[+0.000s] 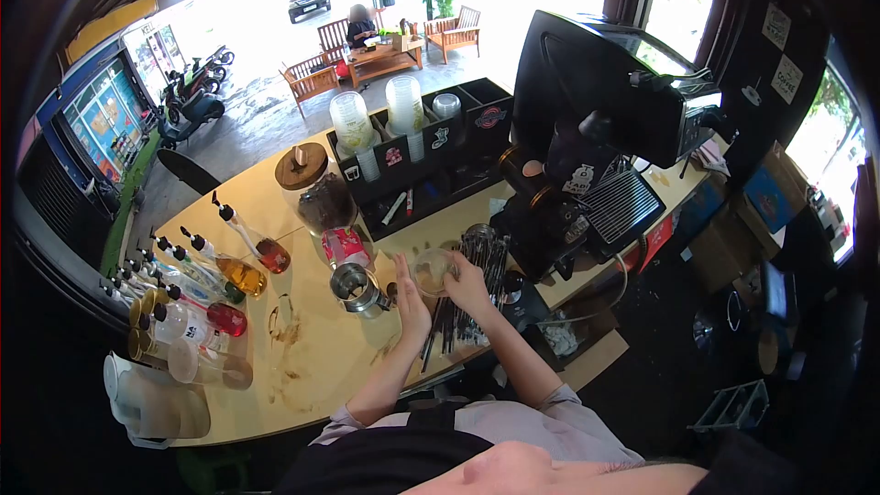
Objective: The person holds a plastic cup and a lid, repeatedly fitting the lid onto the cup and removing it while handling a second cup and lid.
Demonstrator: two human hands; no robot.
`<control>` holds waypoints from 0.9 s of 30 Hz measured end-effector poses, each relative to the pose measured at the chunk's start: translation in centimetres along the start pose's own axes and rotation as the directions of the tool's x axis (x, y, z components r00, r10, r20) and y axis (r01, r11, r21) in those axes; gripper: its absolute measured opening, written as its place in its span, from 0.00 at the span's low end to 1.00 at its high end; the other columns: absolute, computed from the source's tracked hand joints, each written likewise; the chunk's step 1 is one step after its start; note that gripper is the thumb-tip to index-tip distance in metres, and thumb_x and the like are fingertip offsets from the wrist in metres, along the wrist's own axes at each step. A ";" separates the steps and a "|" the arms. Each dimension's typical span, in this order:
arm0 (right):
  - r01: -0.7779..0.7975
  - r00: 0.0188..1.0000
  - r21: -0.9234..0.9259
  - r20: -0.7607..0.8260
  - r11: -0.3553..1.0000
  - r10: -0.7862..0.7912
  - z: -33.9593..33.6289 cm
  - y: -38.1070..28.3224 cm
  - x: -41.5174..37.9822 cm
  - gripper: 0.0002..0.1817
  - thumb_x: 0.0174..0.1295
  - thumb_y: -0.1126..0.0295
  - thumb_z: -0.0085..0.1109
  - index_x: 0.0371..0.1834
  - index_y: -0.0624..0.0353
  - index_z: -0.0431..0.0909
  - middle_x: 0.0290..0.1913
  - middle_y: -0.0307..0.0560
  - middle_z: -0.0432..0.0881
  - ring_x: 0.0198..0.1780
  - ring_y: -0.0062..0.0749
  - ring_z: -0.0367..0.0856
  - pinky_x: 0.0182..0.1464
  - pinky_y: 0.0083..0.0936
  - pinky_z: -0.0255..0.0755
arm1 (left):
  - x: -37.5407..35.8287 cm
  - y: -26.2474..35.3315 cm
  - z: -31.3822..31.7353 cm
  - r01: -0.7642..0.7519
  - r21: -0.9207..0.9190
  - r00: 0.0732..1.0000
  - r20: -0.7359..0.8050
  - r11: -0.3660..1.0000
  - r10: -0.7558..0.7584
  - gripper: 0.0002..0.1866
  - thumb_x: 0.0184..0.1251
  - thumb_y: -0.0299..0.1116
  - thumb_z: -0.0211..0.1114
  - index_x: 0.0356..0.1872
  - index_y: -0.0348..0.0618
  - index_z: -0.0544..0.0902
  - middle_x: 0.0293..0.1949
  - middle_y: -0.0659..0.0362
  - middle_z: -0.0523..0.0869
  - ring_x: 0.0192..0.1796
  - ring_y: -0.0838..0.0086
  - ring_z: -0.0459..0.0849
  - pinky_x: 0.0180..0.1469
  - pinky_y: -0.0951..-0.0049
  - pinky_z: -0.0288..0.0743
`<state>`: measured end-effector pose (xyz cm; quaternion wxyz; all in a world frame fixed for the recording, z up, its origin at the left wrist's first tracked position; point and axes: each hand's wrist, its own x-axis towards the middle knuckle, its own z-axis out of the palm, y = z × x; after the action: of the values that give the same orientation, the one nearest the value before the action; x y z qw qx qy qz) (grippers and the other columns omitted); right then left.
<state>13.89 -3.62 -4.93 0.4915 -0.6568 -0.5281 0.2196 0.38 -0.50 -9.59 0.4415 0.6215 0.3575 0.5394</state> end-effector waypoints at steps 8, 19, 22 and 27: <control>-0.068 0.993 0.451 0.114 0.890 0.019 0.5 2.3 0.5 0.23 0.63 0.72 0.53 0.63 0.60 0.74 0.51 0.51 0.84 0.44 0.37 0.88 0.45 0.28 0.80 | 0.6 0.6 0.8 0.232 -0.483 0.973 0.116 0.844 -0.201 0.32 0.84 0.53 0.31 0.78 0.42 0.57 0.77 0.51 0.58 0.76 0.60 0.64 0.77 0.61 0.57; -0.573 0.820 0.629 0.445 0.526 0.361 -1.1 1.3 0.6 0.31 0.71 0.55 0.59 0.71 0.51 0.58 0.57 0.47 0.76 0.47 0.36 0.86 0.40 0.34 0.83 | 0.5 1.5 1.2 0.324 -0.597 0.929 0.052 0.734 -0.367 0.33 0.82 0.58 0.38 0.69 0.42 0.72 0.73 0.54 0.69 0.66 0.65 0.76 0.59 0.64 0.77; -0.528 0.845 0.672 0.476 0.520 0.243 -2.2 0.5 1.0 0.46 0.67 0.52 0.64 0.79 0.52 0.45 0.61 0.50 0.74 0.56 0.36 0.80 0.42 0.36 0.82 | 1.1 3.2 1.4 0.354 -0.597 0.918 0.075 0.720 -0.389 0.33 0.82 0.57 0.38 0.68 0.40 0.73 0.71 0.54 0.72 0.64 0.66 0.78 0.56 0.68 0.80; -0.466 0.874 0.663 0.448 0.586 0.189 -4.0 -1.7 3.2 0.42 0.69 0.57 0.61 0.80 0.47 0.46 0.62 0.48 0.77 0.56 0.32 0.81 0.42 0.33 0.81 | 3.8 4.2 2.1 0.238 -0.540 0.969 0.073 0.807 -0.237 0.33 0.83 0.55 0.36 0.70 0.38 0.70 0.69 0.54 0.75 0.66 0.65 0.76 0.69 0.60 0.69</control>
<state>17.41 -2.46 -1.05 0.5728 -0.4328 -0.3302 0.6128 2.95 1.16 -4.33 0.6640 0.4211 0.2639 0.5587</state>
